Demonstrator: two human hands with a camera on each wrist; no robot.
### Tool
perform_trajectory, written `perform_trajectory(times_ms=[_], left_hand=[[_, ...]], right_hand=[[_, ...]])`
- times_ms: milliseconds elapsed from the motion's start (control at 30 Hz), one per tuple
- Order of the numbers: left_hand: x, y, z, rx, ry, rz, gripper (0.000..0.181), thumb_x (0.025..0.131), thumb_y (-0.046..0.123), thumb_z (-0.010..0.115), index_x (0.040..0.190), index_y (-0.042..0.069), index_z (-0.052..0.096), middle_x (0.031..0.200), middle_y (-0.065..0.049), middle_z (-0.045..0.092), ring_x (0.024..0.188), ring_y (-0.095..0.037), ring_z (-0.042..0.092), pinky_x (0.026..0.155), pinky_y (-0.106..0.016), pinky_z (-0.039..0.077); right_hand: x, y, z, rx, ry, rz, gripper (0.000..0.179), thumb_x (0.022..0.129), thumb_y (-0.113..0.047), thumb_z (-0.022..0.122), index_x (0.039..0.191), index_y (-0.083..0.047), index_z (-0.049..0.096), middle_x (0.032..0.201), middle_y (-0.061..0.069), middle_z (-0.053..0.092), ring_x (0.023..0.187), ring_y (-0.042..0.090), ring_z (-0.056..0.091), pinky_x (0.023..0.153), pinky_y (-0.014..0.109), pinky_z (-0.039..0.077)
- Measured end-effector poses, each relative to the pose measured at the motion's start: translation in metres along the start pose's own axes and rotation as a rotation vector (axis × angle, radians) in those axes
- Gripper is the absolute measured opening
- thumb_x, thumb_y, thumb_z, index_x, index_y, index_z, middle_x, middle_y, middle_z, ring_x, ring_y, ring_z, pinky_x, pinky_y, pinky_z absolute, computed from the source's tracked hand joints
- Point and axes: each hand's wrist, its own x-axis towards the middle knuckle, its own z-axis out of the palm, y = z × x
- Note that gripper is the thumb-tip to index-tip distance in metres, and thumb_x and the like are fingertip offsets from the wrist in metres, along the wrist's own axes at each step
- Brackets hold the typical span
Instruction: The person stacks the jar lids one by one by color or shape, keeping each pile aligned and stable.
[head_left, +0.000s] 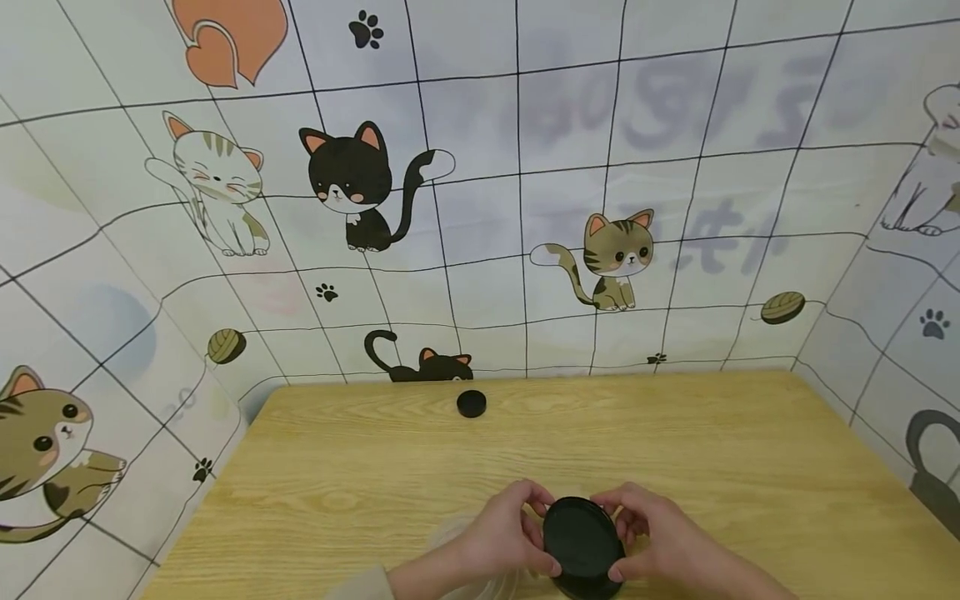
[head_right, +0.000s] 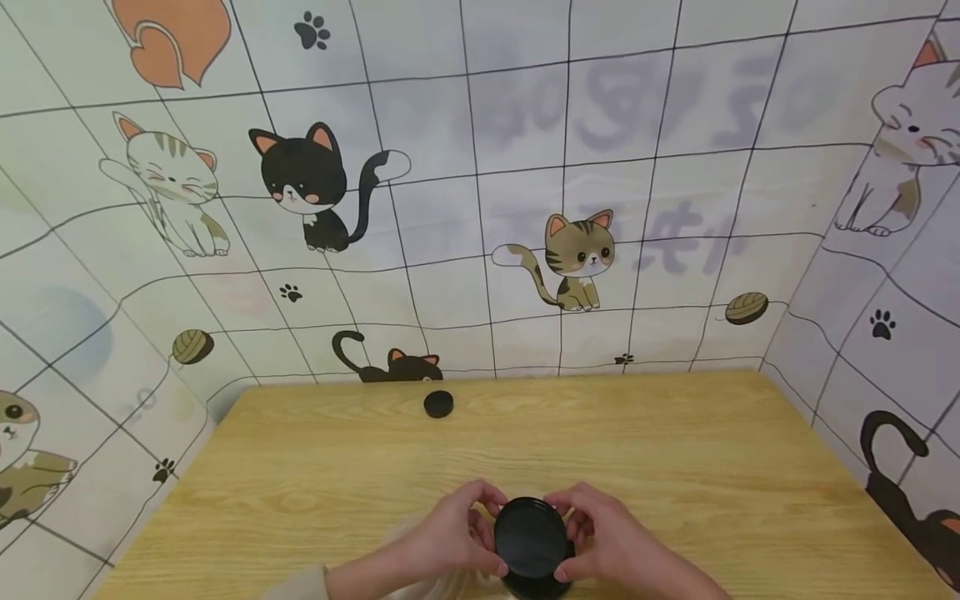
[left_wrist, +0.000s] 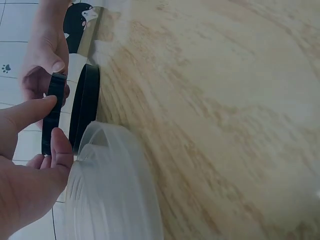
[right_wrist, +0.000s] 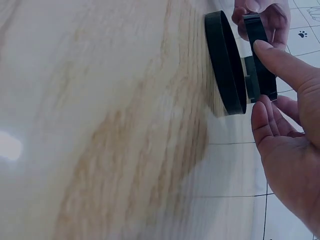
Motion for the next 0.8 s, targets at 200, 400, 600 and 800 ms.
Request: perform_trajectory(times_ms=[200,400,600,800], left_hand=[[0.003,-0.001,0.002,0.093,-0.031,0.0,0.062,0.068,-0.012,0.087,0.119,0.009,0.059,0.104,0.0,0.051,0.072,-0.008,0.064,0.067,-0.019,0.052],[0.005,0.003,0.005,0.155,-0.056,-0.003,0.062,0.067,-0.013,0.088,0.117,0.007,0.058,0.104,0.001,0.049,0.067,-0.005,0.062,0.062,-0.019,0.051],[0.009,0.004,0.003,0.222,-0.082,-0.02,0.06,0.066,-0.013,0.088,0.115,0.006,0.059,0.104,0.002,0.05,0.065,-0.004,0.06,0.063,-0.019,0.051],[0.014,0.006,0.001,0.289,-0.106,-0.018,0.059,0.064,-0.008,0.091,0.113,0.006,0.061,0.103,0.003,0.052,0.066,-0.004,0.057,0.066,-0.019,0.05]], right_hand=[[-0.001,-0.003,0.0,-0.042,-0.032,0.065,0.07,0.075,-0.018,0.093,0.134,0.001,0.06,0.113,0.003,0.058,0.082,0.009,0.057,0.067,0.027,0.051],[-0.002,-0.002,0.0,-0.05,-0.063,0.073,0.069,0.076,-0.017,0.091,0.135,0.002,0.06,0.114,0.003,0.056,0.081,0.009,0.055,0.066,0.027,0.051],[-0.002,0.0,0.001,-0.056,-0.08,0.095,0.069,0.076,-0.017,0.091,0.135,0.001,0.06,0.113,0.002,0.056,0.081,0.008,0.053,0.066,0.026,0.05],[-0.001,0.0,0.003,-0.096,-0.076,0.1,0.07,0.075,-0.018,0.092,0.135,-0.001,0.061,0.112,0.0,0.056,0.081,0.006,0.053,0.066,0.025,0.05]])
